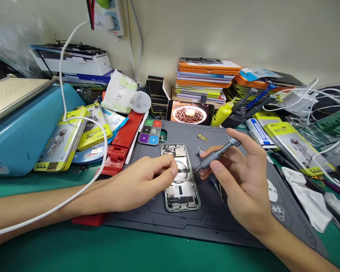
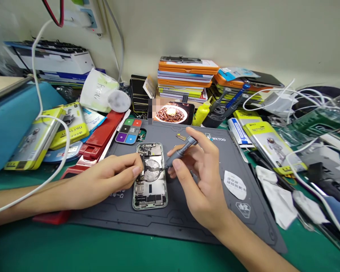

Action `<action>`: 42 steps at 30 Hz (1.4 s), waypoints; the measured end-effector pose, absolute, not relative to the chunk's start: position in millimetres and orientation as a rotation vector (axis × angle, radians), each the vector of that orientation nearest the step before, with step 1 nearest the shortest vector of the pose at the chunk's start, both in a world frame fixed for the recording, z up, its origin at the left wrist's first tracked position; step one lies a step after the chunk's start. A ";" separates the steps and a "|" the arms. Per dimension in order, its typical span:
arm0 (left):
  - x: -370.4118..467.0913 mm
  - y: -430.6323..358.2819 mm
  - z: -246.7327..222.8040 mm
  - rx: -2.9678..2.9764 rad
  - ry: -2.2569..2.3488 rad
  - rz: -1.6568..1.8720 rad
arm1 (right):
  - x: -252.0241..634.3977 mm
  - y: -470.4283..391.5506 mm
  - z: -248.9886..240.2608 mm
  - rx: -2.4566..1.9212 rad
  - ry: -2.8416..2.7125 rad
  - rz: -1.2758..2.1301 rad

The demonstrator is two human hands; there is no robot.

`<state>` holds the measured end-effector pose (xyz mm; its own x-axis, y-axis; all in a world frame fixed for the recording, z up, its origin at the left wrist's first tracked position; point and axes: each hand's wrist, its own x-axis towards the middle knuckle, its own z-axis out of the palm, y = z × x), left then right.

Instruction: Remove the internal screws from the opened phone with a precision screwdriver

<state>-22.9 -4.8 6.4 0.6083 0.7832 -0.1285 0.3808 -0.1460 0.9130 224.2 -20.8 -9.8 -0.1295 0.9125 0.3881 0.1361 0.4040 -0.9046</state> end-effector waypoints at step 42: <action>-21.2 -1.6 4.8 1.628 1.005 0.478 | 223.9 -21.0 -8.7 -0.942 -1.568 0.885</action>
